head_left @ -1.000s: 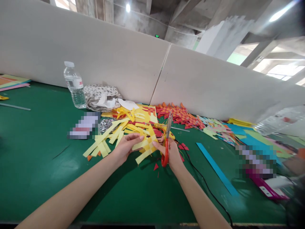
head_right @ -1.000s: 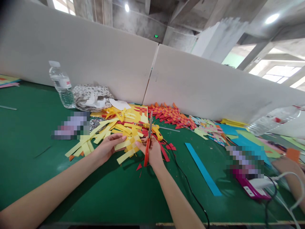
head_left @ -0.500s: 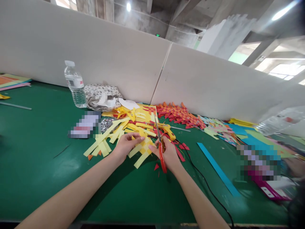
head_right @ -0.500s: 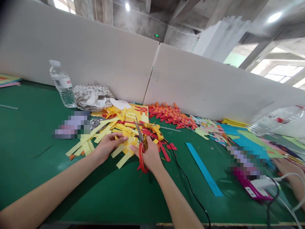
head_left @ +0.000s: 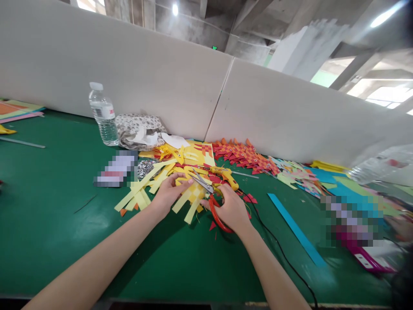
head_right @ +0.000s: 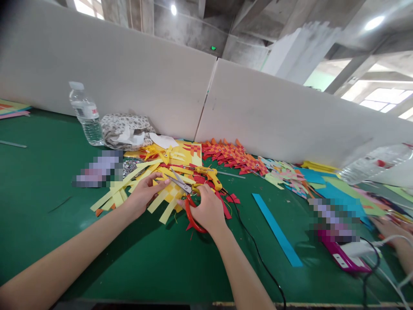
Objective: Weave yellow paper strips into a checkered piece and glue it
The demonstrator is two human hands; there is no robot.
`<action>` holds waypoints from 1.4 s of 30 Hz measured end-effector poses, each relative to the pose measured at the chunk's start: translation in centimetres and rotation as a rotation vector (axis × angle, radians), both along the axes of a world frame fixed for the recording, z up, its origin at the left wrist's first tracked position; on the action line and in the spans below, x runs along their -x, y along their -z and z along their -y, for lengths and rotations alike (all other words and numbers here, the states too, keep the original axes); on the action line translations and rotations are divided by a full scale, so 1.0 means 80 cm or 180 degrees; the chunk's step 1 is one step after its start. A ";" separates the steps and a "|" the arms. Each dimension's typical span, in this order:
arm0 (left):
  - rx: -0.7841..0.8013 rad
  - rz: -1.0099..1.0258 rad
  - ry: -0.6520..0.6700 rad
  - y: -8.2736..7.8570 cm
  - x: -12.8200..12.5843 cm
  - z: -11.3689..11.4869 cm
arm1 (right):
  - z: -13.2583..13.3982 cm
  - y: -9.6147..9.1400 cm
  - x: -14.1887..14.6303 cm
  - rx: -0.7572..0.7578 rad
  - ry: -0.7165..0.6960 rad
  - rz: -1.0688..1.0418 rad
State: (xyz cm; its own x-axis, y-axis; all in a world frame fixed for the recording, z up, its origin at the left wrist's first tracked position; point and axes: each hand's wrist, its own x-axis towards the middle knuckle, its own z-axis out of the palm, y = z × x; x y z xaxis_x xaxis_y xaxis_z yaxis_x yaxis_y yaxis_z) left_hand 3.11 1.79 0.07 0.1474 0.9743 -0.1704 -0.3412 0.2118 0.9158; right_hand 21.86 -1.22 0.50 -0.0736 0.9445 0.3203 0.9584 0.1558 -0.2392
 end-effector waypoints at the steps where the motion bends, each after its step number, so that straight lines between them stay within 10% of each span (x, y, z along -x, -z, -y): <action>1: 0.0007 -0.0016 -0.0009 0.001 0.000 0.000 | 0.000 0.001 0.001 -0.0027 -0.0001 0.0004; 42: -0.0886 -0.0456 -0.0171 0.012 0.008 -0.014 | 0.003 -0.009 -0.006 -0.0057 -0.0502 0.0156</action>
